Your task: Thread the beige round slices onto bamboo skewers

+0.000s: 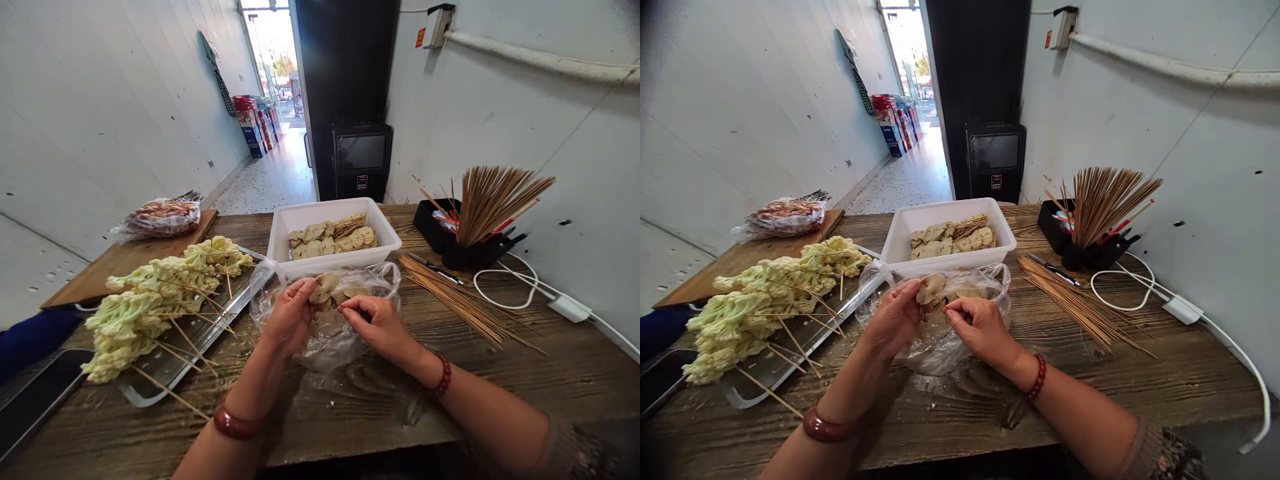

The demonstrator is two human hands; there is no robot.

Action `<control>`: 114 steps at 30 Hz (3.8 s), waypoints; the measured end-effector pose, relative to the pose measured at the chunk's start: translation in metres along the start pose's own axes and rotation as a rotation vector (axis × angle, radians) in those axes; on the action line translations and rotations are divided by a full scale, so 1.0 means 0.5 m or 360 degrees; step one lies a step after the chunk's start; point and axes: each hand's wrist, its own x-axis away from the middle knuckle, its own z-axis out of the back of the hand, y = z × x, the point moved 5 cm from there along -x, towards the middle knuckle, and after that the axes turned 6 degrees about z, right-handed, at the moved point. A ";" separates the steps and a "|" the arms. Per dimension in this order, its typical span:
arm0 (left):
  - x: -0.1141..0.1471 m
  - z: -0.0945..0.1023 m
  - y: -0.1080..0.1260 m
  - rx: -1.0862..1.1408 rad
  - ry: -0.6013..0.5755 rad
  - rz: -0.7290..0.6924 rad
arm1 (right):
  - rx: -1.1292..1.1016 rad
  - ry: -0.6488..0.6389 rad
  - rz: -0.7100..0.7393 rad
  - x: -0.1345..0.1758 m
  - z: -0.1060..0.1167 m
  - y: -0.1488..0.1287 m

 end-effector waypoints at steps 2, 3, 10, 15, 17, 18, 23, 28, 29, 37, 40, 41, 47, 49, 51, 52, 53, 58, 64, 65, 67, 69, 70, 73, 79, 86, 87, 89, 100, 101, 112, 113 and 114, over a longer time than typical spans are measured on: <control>0.001 -0.004 -0.002 -0.0011 -0.0069 0.0063 | 0.0013 0.0003 -0.0005 0.000 0.000 -0.001; 0.001 -0.006 -0.003 -0.0022 -0.0098 0.0090 | 0.0019 0.0003 -0.0007 0.000 0.000 -0.001; 0.000 -0.004 -0.007 -0.0024 -0.0192 0.0138 | -0.0008 -0.0005 -0.0019 0.000 -0.004 0.000; -0.002 -0.004 -0.007 -0.0050 -0.0144 0.0115 | 0.0001 -0.0003 -0.0003 0.002 -0.005 -0.001; 0.000 -0.005 -0.007 -0.0062 -0.0120 0.0114 | 0.0004 -0.0001 0.0005 0.003 -0.005 -0.002; 0.001 -0.006 -0.008 -0.0067 -0.0120 0.0113 | 0.0002 0.0001 0.0005 0.003 -0.004 -0.003; 0.003 -0.011 -0.013 -0.0062 -0.0151 0.0134 | -0.0004 0.0006 0.0008 0.003 -0.005 -0.002; 0.002 -0.013 -0.017 -0.0070 -0.0185 0.0141 | 0.0004 0.0019 0.0027 0.002 -0.005 -0.001; 0.002 -0.013 -0.018 -0.0072 -0.0188 0.0136 | 0.0004 0.0022 0.0032 0.001 -0.005 -0.002; 0.010 -0.021 -0.020 -0.0069 -0.0200 0.0163 | 0.0018 0.0028 0.0038 -0.001 -0.002 -0.007; 0.012 -0.025 -0.022 -0.0044 -0.0215 0.0179 | -0.0004 0.0024 0.0040 -0.002 -0.002 -0.007; 0.012 -0.026 -0.023 -0.0043 -0.0216 0.0179 | -0.0010 0.0023 0.0034 -0.002 -0.002 -0.006; 0.010 -0.023 -0.034 -0.0059 -0.0219 0.0197 | -0.0013 0.0002 -0.0065 -0.005 0.002 -0.004; 0.010 -0.023 -0.032 -0.0055 -0.0242 0.0203 | -0.0032 0.0000 -0.0091 -0.006 0.005 -0.004; 0.009 -0.023 -0.025 -0.0036 -0.0251 0.0195 | -0.0085 0.0013 -0.0141 -0.007 0.007 -0.001; 0.008 -0.022 -0.021 -0.0018 -0.0243 0.0185 | -0.0133 0.0014 -0.0192 -0.007 0.007 0.002; 0.006 -0.020 -0.016 0.0004 -0.0231 0.0174 | -0.0195 0.0005 -0.0258 -0.007 0.006 0.007; -0.001 -0.015 -0.003 0.0090 -0.0187 0.0168 | -0.0423 -0.0048 -0.0462 -0.003 -0.002 0.021; 0.004 -0.019 -0.004 0.0036 -0.0194 0.0124 | -0.0367 -0.0037 -0.0422 -0.003 -0.003 0.026; 0.004 -0.018 -0.005 0.0033 -0.0178 0.0120 | -0.0351 -0.0038 -0.0406 -0.004 -0.003 0.026; 0.003 -0.014 -0.006 0.0019 -0.0152 0.0122 | -0.0328 -0.0037 -0.0369 -0.005 -0.001 0.024; 0.001 -0.009 -0.004 -0.0030 -0.0121 0.0102 | -0.0339 -0.0038 -0.0354 -0.007 0.005 0.022; 0.000 -0.004 0.000 -0.0065 -0.0093 0.0073 | -0.0356 -0.0040 -0.0356 -0.009 0.009 0.020; -0.001 0.013 0.018 -0.0215 0.0031 -0.0049 | -0.0408 -0.0036 -0.0373 -0.014 0.026 0.018; -0.004 0.039 0.054 -0.0866 0.0148 -0.0329 | -0.0435 -0.0061 -0.0377 -0.023 0.046 0.022; -0.009 -0.003 0.017 -0.2010 -0.0138 -0.0691 | -0.0311 -0.0080 -0.0282 -0.026 0.047 0.018; -0.009 -0.007 0.008 -0.2114 -0.0158 -0.0710 | -0.0297 -0.0076 -0.0271 -0.026 0.047 0.017; -0.008 -0.014 -0.005 -0.2267 -0.0189 -0.0774 | -0.0275 -0.0063 -0.0250 -0.027 0.046 0.016; 0.003 -0.039 -0.012 -0.2169 -0.0389 -0.0825 | -0.0275 -0.0060 -0.0268 -0.025 0.042 0.018; 0.004 -0.043 -0.015 -0.2144 -0.0427 -0.0824 | -0.0269 -0.0060 -0.0262 -0.026 0.042 0.018; -0.003 -0.035 -0.011 -0.1957 -0.0275 -0.0693 | -0.0343 -0.0033 -0.0282 -0.026 0.046 0.020; -0.005 -0.031 -0.006 -0.1870 -0.0249 -0.0653 | -0.0354 -0.0035 -0.0281 -0.026 0.046 0.020; -0.006 -0.026 0.000 -0.1763 -0.0227 -0.0609 | -0.0363 -0.0031 -0.0279 -0.027 0.047 0.020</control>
